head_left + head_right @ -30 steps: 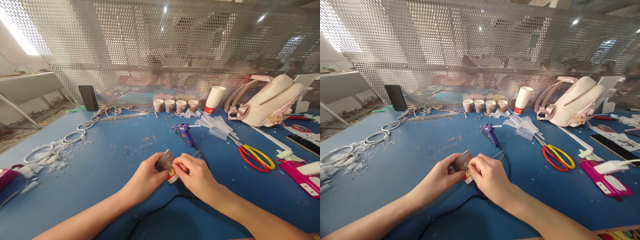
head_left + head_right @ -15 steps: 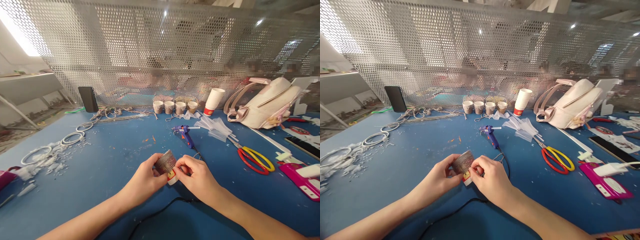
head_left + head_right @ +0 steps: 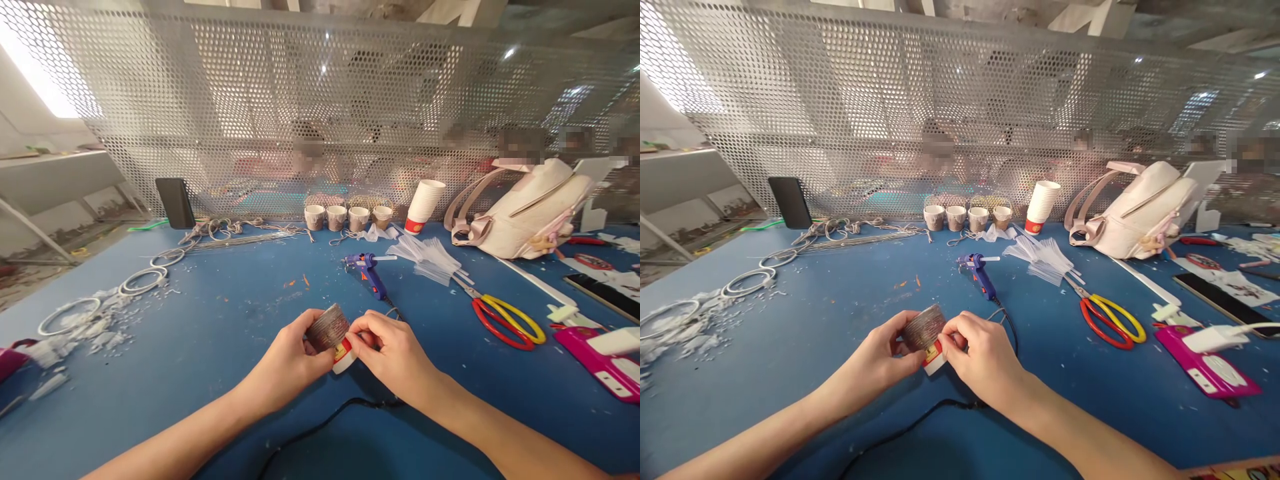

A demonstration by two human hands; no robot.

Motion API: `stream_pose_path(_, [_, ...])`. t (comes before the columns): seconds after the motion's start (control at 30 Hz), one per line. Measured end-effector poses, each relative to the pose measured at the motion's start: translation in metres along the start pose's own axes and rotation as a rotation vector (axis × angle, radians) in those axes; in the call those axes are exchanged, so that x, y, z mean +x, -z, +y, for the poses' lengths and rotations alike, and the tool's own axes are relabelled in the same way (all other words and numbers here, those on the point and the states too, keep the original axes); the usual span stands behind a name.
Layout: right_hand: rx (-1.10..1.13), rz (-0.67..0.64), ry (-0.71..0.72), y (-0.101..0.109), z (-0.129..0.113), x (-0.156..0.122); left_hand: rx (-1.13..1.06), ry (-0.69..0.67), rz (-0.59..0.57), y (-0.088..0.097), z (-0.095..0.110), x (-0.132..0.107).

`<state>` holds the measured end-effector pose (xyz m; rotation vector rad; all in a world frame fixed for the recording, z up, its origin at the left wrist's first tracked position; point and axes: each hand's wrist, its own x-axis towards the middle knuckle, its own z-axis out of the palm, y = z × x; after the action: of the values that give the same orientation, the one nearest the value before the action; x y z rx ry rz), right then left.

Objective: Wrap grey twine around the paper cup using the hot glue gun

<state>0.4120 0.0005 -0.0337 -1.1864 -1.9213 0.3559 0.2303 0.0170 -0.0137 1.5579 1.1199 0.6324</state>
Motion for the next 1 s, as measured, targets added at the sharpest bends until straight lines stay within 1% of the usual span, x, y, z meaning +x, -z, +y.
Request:
stream_pose_path(0.3, [0.019,-0.010,-0.014,-0.0001,0.0016,-0.0003,-0.110,0.016,0.014,0.0009,0.0041,-0.0006])
stream_pose_path(0.6, [0.041,-0.010,-0.008,0.0014,0.0001,0.0021,-0.087,-0.004,0.048,0.0018,0.0006,0.0011])
stream_pose_path(0.77, [0.034,-0.014,-0.014,0.0013,0.0011,0.0021,-0.089,-0.014,0.068,0.0016,0.0040,0.0001])
stream_pose_path(1.0, [0.027,-0.010,-0.018,0.0005,0.0012,0.0020,-0.037,-0.014,0.083,0.0039,0.0079,0.0001])
